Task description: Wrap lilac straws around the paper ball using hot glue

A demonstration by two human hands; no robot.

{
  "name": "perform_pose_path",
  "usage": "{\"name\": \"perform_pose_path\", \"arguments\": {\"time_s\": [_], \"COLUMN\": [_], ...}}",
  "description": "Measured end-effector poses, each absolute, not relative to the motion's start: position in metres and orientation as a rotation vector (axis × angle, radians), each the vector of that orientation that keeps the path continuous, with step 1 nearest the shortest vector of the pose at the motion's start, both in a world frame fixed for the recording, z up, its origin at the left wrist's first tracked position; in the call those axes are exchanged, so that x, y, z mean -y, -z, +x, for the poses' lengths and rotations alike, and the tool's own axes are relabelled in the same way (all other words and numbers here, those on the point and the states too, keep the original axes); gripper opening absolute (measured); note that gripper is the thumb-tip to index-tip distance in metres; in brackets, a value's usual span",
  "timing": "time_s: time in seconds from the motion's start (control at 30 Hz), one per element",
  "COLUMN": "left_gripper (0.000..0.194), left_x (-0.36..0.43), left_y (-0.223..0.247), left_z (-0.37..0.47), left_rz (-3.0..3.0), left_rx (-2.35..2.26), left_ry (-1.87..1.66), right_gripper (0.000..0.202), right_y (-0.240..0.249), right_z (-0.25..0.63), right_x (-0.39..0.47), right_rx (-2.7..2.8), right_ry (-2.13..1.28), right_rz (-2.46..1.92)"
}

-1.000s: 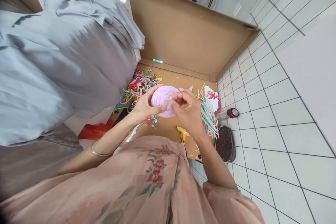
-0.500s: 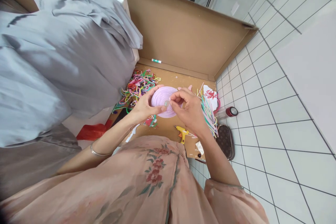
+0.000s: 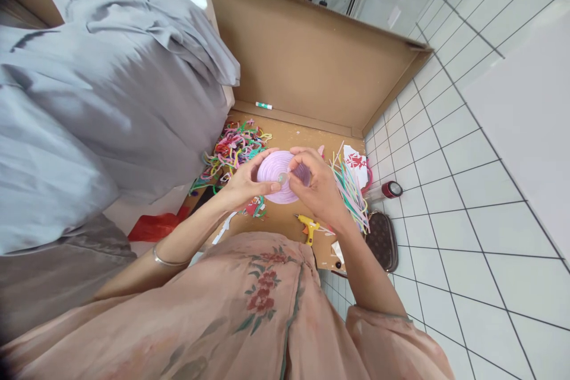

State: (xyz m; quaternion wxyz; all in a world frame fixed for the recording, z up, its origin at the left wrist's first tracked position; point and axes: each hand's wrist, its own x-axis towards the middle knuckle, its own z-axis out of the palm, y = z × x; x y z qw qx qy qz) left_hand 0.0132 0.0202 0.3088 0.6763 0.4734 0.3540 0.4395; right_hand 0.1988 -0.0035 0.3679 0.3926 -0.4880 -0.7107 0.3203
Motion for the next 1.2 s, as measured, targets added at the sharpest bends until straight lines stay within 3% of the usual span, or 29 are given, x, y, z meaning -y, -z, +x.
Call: {"name": "perform_pose_path", "arguments": {"time_s": [0.27, 1.2], "left_gripper": [0.112, 0.093], "left_x": [-0.021, -0.018], "left_y": [-0.309, -0.308], "left_z": [0.009, 0.018], "left_rz": [1.12, 0.977], "left_rx": [-0.774, -0.807], "left_ry": [-0.942, -1.065], "right_gripper": [0.008, 0.006], "right_y": [-0.36, -0.362], "right_z": [0.194, 0.19], "right_x": [0.007, 0.01], "right_rx": [1.681, 1.652], "right_ry": [-0.799, -0.71], "right_rz": [-1.232, -1.237]}}
